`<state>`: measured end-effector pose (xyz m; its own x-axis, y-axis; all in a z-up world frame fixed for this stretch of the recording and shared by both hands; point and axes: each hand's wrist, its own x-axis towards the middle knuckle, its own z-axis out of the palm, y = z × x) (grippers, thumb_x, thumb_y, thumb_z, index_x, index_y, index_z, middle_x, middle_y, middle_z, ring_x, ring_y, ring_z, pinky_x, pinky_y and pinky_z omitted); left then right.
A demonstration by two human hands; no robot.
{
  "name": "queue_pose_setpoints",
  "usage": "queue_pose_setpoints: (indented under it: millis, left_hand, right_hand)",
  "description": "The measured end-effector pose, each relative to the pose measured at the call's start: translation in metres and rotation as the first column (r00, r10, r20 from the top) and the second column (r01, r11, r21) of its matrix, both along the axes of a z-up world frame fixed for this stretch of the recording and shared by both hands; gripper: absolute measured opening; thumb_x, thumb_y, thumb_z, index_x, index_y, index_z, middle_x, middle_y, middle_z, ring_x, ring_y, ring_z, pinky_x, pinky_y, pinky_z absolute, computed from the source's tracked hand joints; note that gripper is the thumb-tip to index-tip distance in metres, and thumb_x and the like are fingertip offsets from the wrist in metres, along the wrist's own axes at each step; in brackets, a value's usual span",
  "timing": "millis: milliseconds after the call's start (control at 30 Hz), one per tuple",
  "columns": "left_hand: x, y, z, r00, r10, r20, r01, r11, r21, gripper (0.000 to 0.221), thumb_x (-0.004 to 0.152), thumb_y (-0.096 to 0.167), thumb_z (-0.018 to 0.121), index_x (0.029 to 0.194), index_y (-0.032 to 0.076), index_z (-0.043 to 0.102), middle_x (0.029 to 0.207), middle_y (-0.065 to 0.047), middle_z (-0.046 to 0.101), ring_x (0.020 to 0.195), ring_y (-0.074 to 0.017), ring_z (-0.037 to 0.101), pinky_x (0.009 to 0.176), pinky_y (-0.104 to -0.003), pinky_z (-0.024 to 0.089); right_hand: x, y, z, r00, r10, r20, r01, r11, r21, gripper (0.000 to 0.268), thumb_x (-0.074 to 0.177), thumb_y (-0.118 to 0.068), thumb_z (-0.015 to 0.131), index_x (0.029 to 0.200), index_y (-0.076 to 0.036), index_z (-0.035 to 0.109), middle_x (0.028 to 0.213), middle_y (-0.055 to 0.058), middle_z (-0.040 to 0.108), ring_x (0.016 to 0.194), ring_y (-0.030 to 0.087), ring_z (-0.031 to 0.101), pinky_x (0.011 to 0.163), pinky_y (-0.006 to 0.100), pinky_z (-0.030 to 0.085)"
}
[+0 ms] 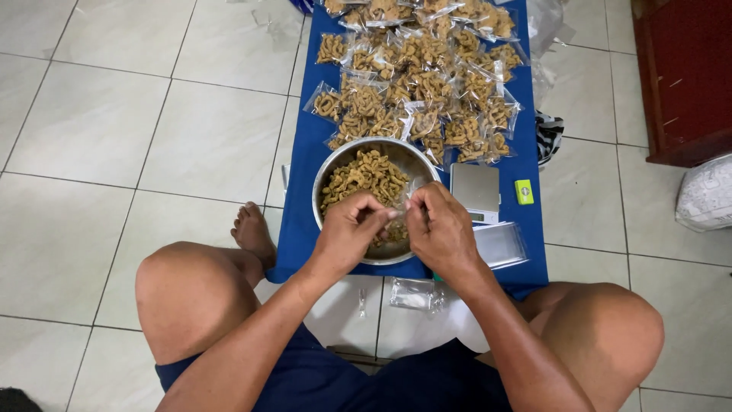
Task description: The person is manually filling small plastic bags with snacks from a bowl and sealing them using a lighter.
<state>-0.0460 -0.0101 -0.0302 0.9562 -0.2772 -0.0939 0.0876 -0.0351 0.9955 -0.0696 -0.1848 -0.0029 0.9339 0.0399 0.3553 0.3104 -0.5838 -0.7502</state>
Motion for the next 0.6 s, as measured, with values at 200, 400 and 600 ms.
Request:
queue_pose_setpoints:
  millis: [200,400,600]
  left_hand:
    - [0.008,0.007,0.012,0.977,0.054,0.206,-0.067,0.996,0.056,0.017,0.102,0.011,0.068,0.088,0.001,0.071,0.066,-0.016,0.064,0.065,-0.0194,0.063,0.058,-0.035,0.049]
    - [0.018,0.009,0.021,0.919,-0.026,0.393,-0.086,0.961,0.265,0.020,0.098,0.013,0.072,0.081,0.005,0.067,0.067,-0.016,0.064,0.065,-0.0319,0.069,0.057,-0.041,0.054]
    - [0.025,0.015,0.027,0.898,-0.092,0.431,-0.059,0.944,0.325,0.021,0.100,0.014,0.068,0.081,0.008,0.063,0.068,-0.016,0.064,0.066,-0.0354,0.068,0.060,-0.045,0.055]
  right_hand:
    - [0.003,-0.004,-0.003,0.971,-0.063,0.229,0.116,0.968,-0.224,0.013,0.096,-0.012,0.067,0.085,-0.013,0.060,0.072,0.007,0.060,0.067,0.032,0.067,0.056,0.036,0.054]
    - [0.012,-0.011,-0.023,0.898,0.164,0.409,0.109,0.817,-0.567,0.008,0.098,-0.016,0.065,0.098,-0.022,0.070,0.087,0.000,0.061,0.078,0.025,0.067,0.070,0.037,0.056]
    - [0.015,-0.010,-0.027,0.866,0.241,0.438,0.116,0.755,-0.645,0.011,0.096,-0.022,0.062,0.087,-0.018,0.067,0.094,0.005,0.054,0.081,0.030,0.061,0.064,0.041,0.048]
